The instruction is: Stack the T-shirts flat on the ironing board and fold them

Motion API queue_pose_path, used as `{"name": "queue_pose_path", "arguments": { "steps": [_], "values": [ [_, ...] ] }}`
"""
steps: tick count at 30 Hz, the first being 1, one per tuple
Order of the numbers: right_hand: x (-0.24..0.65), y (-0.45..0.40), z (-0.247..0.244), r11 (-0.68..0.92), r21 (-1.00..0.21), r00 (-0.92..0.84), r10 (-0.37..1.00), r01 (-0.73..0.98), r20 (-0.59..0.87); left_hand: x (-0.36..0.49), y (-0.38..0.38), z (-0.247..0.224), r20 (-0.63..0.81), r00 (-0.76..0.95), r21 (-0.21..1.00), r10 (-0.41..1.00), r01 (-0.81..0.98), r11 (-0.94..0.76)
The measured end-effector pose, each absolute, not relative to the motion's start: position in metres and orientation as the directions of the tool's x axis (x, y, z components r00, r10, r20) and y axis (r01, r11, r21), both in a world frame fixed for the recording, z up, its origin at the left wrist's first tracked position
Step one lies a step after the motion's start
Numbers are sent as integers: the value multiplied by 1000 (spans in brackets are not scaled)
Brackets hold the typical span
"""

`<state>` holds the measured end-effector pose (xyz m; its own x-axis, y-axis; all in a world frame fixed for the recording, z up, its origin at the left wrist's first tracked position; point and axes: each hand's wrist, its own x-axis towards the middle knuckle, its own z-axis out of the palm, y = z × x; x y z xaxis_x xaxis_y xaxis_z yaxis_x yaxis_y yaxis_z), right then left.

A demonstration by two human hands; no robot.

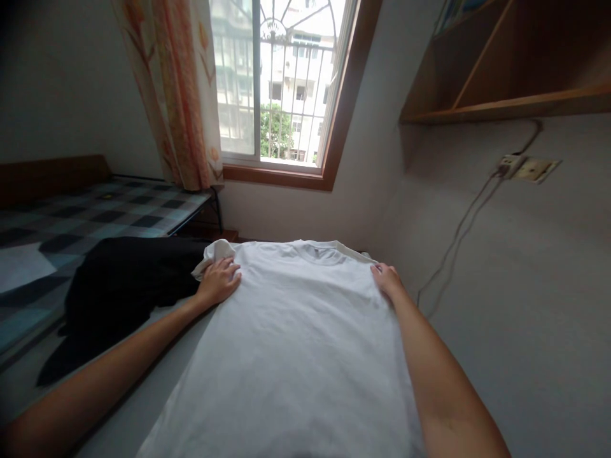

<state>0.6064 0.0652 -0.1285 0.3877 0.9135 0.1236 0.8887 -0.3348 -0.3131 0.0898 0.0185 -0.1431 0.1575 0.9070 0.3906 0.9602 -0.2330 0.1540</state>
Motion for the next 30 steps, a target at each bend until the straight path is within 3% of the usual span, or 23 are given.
{"name": "queue_pose_path", "arguments": {
  "steps": [5, 8, 12, 15, 21, 30],
  "values": [
    [607, 93, -133, -300, -304, 331, 942, 904, 56, 91, 19, -142, 364, 149, 165, 919, 961, -221],
    [604, 98, -137, -358, -276, 378, 926, 892, 20, 92, 18, -141, 357, 146, 173, 923, 960, -218],
    [578, 89, -143, -439, -122, 455, 873, 890, 178, 92, 20, -141, 340, 143, 170, 930, 963, -210],
    [533, 74, -143, -311, -57, 315, 906, 949, 282, 92, 21, -144, 315, 150, 167, 937, 963, -210],
    [438, 30, -142, 9, -61, -1, 992, 998, 128, 91, 21, -146, 300, 170, 161, 939, 961, -225],
    [427, 24, -143, 31, -17, -30, 999, 999, 44, 65, 35, -112, 391, 125, 271, 912, 931, -244]
  ]
}}
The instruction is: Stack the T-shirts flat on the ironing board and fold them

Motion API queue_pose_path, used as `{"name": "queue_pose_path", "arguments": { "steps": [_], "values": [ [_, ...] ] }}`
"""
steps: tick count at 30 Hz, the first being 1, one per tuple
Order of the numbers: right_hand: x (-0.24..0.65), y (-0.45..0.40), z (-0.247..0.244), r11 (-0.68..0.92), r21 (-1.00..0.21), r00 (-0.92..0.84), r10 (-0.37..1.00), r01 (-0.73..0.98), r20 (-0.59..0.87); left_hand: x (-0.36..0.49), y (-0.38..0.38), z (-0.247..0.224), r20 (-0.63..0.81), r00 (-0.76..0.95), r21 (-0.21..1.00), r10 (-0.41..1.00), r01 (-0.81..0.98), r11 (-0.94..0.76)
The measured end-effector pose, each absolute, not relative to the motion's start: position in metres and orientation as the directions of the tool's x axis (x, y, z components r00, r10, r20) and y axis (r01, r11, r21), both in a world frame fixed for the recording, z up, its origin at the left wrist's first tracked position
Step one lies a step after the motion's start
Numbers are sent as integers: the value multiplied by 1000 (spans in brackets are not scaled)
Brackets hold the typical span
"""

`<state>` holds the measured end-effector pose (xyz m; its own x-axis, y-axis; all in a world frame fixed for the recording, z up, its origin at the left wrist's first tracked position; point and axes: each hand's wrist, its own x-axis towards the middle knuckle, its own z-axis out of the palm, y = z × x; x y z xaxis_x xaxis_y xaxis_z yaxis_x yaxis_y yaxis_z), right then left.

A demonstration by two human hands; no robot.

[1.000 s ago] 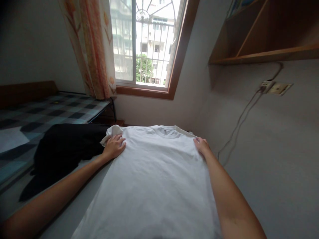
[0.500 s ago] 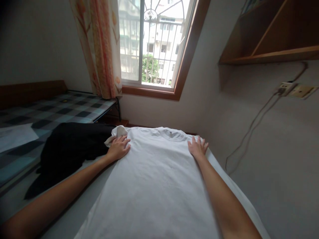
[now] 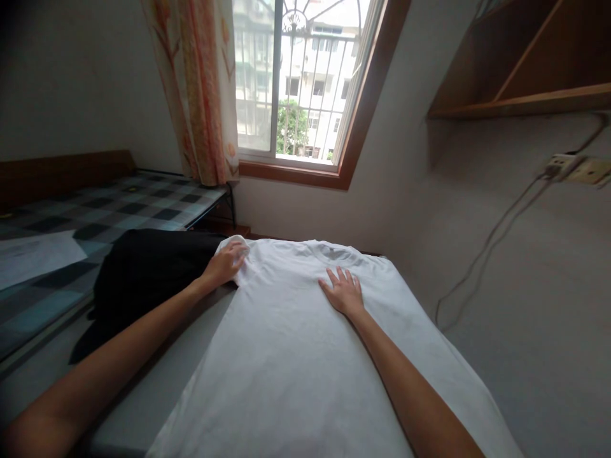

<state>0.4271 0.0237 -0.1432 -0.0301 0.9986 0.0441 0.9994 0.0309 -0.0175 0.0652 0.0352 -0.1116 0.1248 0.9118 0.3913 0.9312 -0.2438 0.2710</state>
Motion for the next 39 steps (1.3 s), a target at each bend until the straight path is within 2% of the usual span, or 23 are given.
{"name": "queue_pose_path", "arguments": {
  "steps": [3, 5, 7, 9, 12, 15, 18, 20, 23, 25, 26, 27, 29, 32, 35, 39],
  "values": [
    [429, 30, -142, 36, -9, -36, 999, 999, 34, 35, 43, -94, 391, 68, 182, 918, 972, -149],
    [430, 32, -142, 39, -3, -39, 999, 999, 33, 15, 46, -87, 261, 80, 101, 962, 989, -109],
    [431, 32, -141, 43, 1, -43, 998, 999, 38, -1, 47, -83, 90, 142, 25, 986, 989, -145],
    [431, 31, -141, 44, 1, -44, 998, 999, 50, -10, 47, -82, 23, 182, -23, 983, 983, -182],
    [432, 29, -142, 47, -2, -46, 997, 999, 69, -10, 44, -80, 112, 142, -51, 984, 989, -137],
    [434, 29, -143, 46, -6, -46, 996, 999, 75, -7, 42, -77, 212, 66, -27, 975, 998, -61],
    [435, 30, -144, 50, -13, -49, 995, 999, 85, -14, 44, -77, 282, -29, 107, 959, 994, -1],
    [436, 30, -145, 52, -16, -50, 994, 999, 97, -23, 51, -77, 350, -158, 296, 923, 954, 51],
    [436, 30, -147, 53, -19, -51, 992, 998, 112, -42, 66, -76, 466, -465, 633, 752, 769, 83],
    [437, 29, -147, 54, -21, -51, 991, 998, 120, -50, 73, -74, 484, -621, 764, 616, 643, 48],
    [436, 29, -147, 54, -21, -51, 991, 998, 123, -52, 74, -73, 498, -649, 784, 575, 621, 22],
    [436, 28, -147, 55, -21, -52, 991, 998, 126, -51, 73, -72, 527, -641, 774, 558, 633, -4],
    [436, 27, -146, 55, -19, -52, 990, 998, 128, -43, 66, -72, 619, -539, 676, 571, 736, -38],
    [435, 28, -145, 54, -20, -51, 991, 998, 125, -22, 53, -79, 696, -245, 392, 675, 917, -71],
    [435, 30, -145, 50, -18, -47, 993, 999, 112, -2, 49, -92, 607, 85, 127, 790, 971, -201],
    [433, 32, -145, 28, -9, -27, 995, 1000, 99, 21, 50, -109, 564, 271, 16, 780, 941, -339]
  ]
}}
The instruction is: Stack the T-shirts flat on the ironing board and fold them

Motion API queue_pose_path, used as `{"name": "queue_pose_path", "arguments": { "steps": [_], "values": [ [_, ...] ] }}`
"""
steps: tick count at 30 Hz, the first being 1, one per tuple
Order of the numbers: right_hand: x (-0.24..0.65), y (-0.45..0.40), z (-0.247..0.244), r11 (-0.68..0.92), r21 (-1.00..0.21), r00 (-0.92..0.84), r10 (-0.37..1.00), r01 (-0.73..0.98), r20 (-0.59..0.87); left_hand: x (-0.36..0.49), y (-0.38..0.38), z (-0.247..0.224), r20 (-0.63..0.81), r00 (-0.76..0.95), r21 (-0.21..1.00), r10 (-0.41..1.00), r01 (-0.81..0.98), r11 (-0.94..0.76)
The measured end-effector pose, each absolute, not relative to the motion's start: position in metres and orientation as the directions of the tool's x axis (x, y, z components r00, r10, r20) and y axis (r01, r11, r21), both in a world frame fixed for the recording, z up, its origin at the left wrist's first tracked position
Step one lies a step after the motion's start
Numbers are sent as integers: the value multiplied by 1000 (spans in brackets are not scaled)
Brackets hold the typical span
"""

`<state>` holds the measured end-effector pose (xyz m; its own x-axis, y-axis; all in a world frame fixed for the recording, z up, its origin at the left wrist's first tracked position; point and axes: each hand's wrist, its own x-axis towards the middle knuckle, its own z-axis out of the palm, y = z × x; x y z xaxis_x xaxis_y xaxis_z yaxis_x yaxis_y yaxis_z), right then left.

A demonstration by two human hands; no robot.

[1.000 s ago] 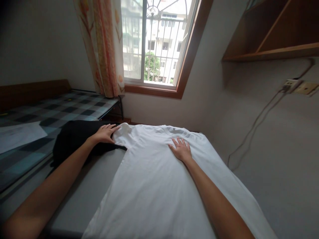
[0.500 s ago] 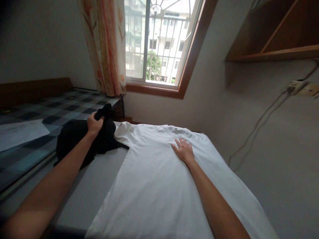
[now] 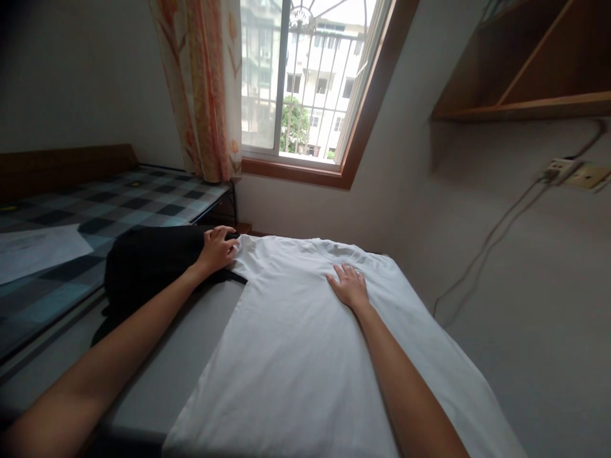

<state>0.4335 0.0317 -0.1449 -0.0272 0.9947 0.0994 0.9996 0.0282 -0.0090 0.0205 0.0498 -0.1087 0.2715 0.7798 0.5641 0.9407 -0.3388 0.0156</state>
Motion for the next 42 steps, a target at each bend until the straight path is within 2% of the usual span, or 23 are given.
{"name": "queue_pose_path", "arguments": {
  "steps": [3, 5, 9, 12, 20, 25, 27, 29, 32, 34, 36, 38, 40, 42],
  "values": [
    [433, 31, -146, 22, -7, -22, 994, 1000, 108, 42, 45, -120, 509, 429, -42, 746, 878, -476],
    [433, 29, -147, 26, -11, -24, 993, 1000, 120, 56, 39, -126, 424, 451, -40, 785, 876, -481],
    [434, 28, -147, 37, -25, -33, 991, 999, 132, 67, 31, -129, 277, 259, 37, 925, 960, -279],
    [434, 28, -147, 36, -34, -31, 992, 999, 126, 66, 28, -120, 224, 166, 56, 960, 982, -183],
    [431, 26, -143, 17, -47, -11, 994, 999, 106, 70, 31, -102, 150, 58, -2, 987, 998, -59],
    [430, 27, -145, 12, -58, -6, 995, 998, 103, 66, 62, -89, 246, 224, -145, 943, 970, -193],
    [430, 27, -145, 11, -68, -4, 995, 998, 105, 61, 78, -81, 261, 235, -177, 936, 965, -193],
    [430, 27, -146, 10, -76, -2, 994, 997, 106, 53, 92, -75, 220, 130, -145, 967, 984, -99],
    [430, 27, -146, 13, -77, -4, 994, 997, 108, 37, 107, -69, 76, -79, -24, 994, 996, 81],
    [430, 27, -147, 17, -81, -8, 994, 997, 111, 27, 112, -68, 30, -130, 44, 991, 991, 129],
    [430, 26, -147, 19, -85, -9, 994, 996, 113, 19, 113, -67, 106, -155, 108, 982, 984, 144],
    [430, 26, -147, 19, -87, -9, 993, 996, 114, 15, 113, -64, 274, -198, 176, 941, 972, 154],
    [430, 26, -147, 21, -90, -11, 993, 996, 116, 13, 112, -58, 445, -261, 245, 856, 956, 164],
    [430, 26, -147, 25, -93, -14, 993, 995, 120, 11, 113, -51, 536, -336, 314, 775, 931, 186]
  ]
}}
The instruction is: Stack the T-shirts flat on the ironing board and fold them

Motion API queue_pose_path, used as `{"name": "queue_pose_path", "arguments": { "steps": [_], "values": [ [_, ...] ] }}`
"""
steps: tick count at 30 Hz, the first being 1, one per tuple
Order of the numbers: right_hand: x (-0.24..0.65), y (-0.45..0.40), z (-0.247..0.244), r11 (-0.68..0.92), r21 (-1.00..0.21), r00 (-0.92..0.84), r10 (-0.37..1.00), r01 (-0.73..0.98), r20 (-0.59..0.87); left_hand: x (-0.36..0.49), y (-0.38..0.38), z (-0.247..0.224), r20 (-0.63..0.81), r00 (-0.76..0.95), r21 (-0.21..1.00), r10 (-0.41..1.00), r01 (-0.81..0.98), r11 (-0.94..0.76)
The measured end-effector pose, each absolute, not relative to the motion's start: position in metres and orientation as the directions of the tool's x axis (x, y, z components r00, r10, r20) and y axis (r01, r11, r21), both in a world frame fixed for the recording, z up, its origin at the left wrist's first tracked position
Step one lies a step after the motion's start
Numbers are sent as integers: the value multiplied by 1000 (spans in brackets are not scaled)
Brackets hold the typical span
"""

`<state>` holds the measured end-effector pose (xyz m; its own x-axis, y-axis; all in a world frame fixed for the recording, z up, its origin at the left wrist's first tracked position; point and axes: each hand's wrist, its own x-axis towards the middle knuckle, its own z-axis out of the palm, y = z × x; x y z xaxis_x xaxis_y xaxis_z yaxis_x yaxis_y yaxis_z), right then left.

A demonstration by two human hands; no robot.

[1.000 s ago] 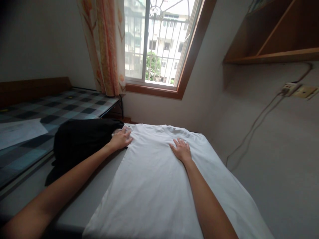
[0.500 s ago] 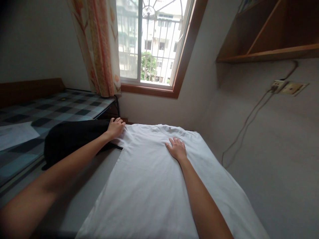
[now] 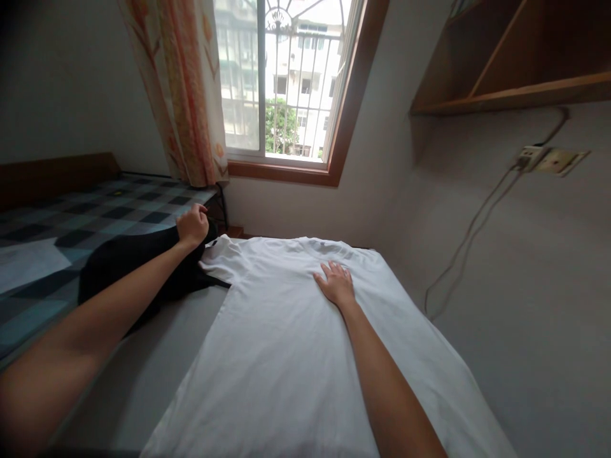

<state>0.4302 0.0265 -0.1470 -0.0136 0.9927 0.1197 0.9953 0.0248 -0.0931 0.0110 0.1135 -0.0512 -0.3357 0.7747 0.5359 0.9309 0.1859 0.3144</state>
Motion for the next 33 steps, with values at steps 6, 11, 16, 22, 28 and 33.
{"name": "queue_pose_path", "arguments": {
  "steps": [6, 11, 16, 22, 28, 33],
  "values": [
    [430, 26, -147, 24, -104, -11, 992, 994, 124, 8, 127, -57, 29, 15, 280, 999, 960, -23],
    [430, 26, -147, 20, -117, -4, 991, 993, 133, 18, 126, -83, 9, -29, 210, 1000, 977, 26],
    [430, 25, -146, 22, -118, -6, 990, 993, 139, 18, 132, -88, -9, -148, 345, 989, 928, 142],
    [431, 26, -148, 19, -118, -2, 991, 993, 137, 3, 133, -80, -64, -58, 503, 996, 860, 83],
    [430, 25, -145, 15, -123, 2, 991, 992, 136, -11, 128, -68, -159, 75, 755, 984, 651, 72],
    [430, 25, -145, 22, -120, -5, 991, 992, 136, -16, 133, -64, -109, 56, 616, 992, 787, 24]
  ]
}}
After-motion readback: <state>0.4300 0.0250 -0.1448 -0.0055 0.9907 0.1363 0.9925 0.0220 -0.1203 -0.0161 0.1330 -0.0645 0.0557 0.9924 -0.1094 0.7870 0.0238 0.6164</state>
